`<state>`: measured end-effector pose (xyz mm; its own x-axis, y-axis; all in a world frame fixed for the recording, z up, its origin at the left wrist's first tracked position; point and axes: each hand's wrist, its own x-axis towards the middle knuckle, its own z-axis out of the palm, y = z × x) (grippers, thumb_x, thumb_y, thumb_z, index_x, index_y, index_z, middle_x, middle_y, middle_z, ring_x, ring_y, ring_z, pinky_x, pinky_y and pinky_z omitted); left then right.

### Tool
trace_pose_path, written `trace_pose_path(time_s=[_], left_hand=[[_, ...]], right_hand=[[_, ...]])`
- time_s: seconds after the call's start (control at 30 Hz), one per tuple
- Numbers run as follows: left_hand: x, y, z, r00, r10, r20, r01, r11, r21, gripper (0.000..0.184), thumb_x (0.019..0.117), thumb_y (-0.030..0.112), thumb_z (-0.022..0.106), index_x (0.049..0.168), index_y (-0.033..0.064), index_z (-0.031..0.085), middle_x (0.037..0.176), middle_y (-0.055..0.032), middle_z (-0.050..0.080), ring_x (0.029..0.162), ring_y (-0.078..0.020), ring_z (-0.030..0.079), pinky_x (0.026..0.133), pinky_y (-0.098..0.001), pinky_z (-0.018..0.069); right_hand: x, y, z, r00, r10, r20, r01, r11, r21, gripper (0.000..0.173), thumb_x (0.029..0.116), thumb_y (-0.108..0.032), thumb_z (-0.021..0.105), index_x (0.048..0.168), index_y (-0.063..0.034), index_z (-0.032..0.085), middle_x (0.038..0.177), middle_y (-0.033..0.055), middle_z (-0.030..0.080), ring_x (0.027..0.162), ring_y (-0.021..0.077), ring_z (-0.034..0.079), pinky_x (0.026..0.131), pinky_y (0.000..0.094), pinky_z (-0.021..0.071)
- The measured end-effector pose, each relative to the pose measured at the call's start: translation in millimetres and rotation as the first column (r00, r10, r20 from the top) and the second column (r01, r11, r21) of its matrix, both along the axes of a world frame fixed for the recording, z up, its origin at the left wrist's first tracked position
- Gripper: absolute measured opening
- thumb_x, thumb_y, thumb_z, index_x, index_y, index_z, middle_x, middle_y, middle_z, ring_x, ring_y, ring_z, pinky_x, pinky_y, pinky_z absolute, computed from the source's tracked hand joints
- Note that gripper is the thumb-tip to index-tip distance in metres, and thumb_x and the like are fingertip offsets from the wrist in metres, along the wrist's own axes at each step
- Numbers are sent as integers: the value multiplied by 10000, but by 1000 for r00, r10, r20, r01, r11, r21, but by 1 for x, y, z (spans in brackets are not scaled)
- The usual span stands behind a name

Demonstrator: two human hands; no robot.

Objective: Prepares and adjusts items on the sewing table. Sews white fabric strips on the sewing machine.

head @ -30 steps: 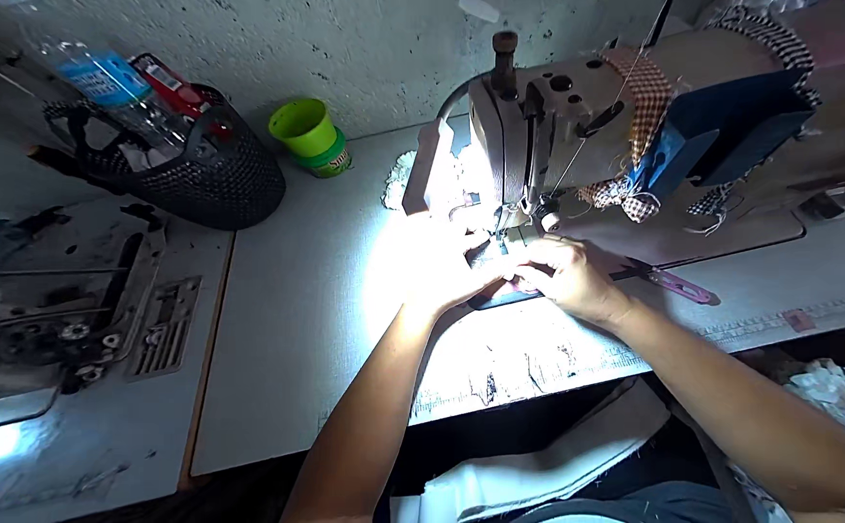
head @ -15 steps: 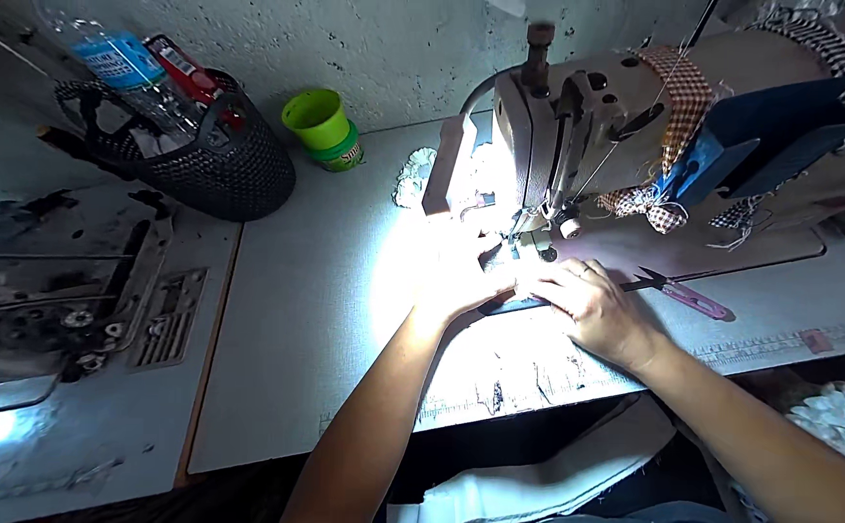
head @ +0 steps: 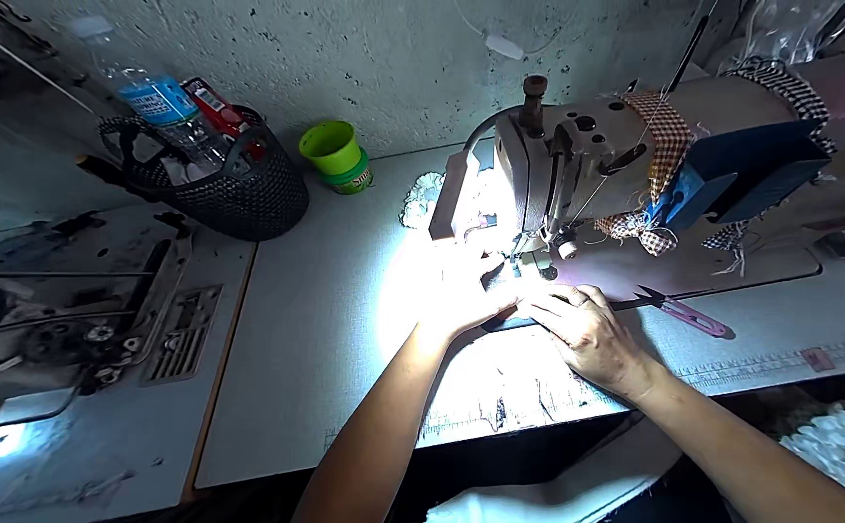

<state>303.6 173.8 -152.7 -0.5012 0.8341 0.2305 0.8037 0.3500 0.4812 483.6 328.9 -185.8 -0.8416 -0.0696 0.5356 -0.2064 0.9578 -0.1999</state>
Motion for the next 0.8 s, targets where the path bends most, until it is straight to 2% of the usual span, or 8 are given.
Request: trace_pose_path(time_s=[0.13, 0.2, 0.3, 0.43, 0.53, 0.6, 0.7, 0.8], left_hand=[[0, -1, 2, 999, -4, 38, 4, 1000, 4, 570, 849, 522, 710, 1197, 72, 753, 1346, -153, 618, 1302, -323, 514, 1110, -541, 351], [-4, 0, 0, 999, -15, 51, 15, 1000, -8, 547, 863, 531, 698, 1189, 97, 758, 1347, -138, 619, 1307, -311, 512, 1111, -538, 351], [-7, 1, 1, 998, -20, 65, 21, 999, -28, 511, 882, 463, 720, 1228, 87, 744, 1377, -176, 599, 1339, -340, 492, 1120, -541, 357], [-6, 3, 5, 999, -15, 31, 15, 1000, -5, 425, 875, 359, 757, 1170, 53, 759, 1373, -197, 595, 1328, -359, 498, 1111, -545, 360], [-4, 4, 7, 1000, -3, 21, 4, 1000, -10, 434, 897, 394, 730, 1176, 63, 759, 1381, -175, 595, 1330, -336, 504, 1113, -530, 377], [-4, 5, 7, 999, 2, 38, -1, 1000, -24, 436, 908, 393, 718, 1198, 68, 751, 1356, -155, 595, 1299, -313, 511, 1091, -521, 387], [-5, 4, 7, 999, 5, 42, -4, 999, -33, 427, 918, 382, 704, 1202, 66, 752, 1410, -168, 575, 1342, -330, 489, 1116, -539, 361], [-6, 5, 0, 1000, -17, -1, 17, 999, 28, 354, 926, 336, 685, 1141, 68, 769, 1345, -159, 611, 1302, -322, 522, 1088, -529, 390]], right_hand=[[2, -1, 2, 999, -34, 12, 34, 999, 25, 352, 989, -140, 488, 1209, -193, 759, 1305, -34, 715, 1296, 200, 601, 1067, 476, 412], [1, -3, 3, 998, -68, 17, 67, 997, 37, 339, 988, -144, 497, 1189, -192, 765, 1294, -36, 719, 1284, 199, 605, 1069, 477, 402], [-8, -6, 5, 991, -126, 51, 123, 991, 55, 345, 983, -157, 485, 1189, -178, 760, 1259, -12, 733, 1258, 225, 623, 1069, 511, 400], [-16, -12, 6, 982, -181, 63, 178, 983, 43, 358, 999, -175, 449, 1176, -164, 759, 1248, 1, 736, 1240, 234, 636, 1076, 520, 403], [0, -16, 8, 977, -197, 85, 197, 980, 10, 380, 989, -166, 450, 1224, -166, 747, 1314, -16, 709, 1282, 218, 608, 1082, 512, 391], [16, -20, 6, 973, -221, 65, 223, 975, -15, 390, 974, -192, 460, 1232, -162, 752, 1285, -8, 722, 1234, 229, 635, 1049, 517, 419], [44, -22, 4, 959, -282, 31, 283, 954, -94, 377, 991, -250, 464, 1170, -144, 778, 1242, 22, 739, 1165, 250, 667, 1010, 529, 447], [72, -20, 2, 940, -341, -31, 330, 927, -179, 375, 971, -247, 467, 1080, -110, 799, 1173, 54, 756, 1104, 270, 681, 963, 513, 471]])
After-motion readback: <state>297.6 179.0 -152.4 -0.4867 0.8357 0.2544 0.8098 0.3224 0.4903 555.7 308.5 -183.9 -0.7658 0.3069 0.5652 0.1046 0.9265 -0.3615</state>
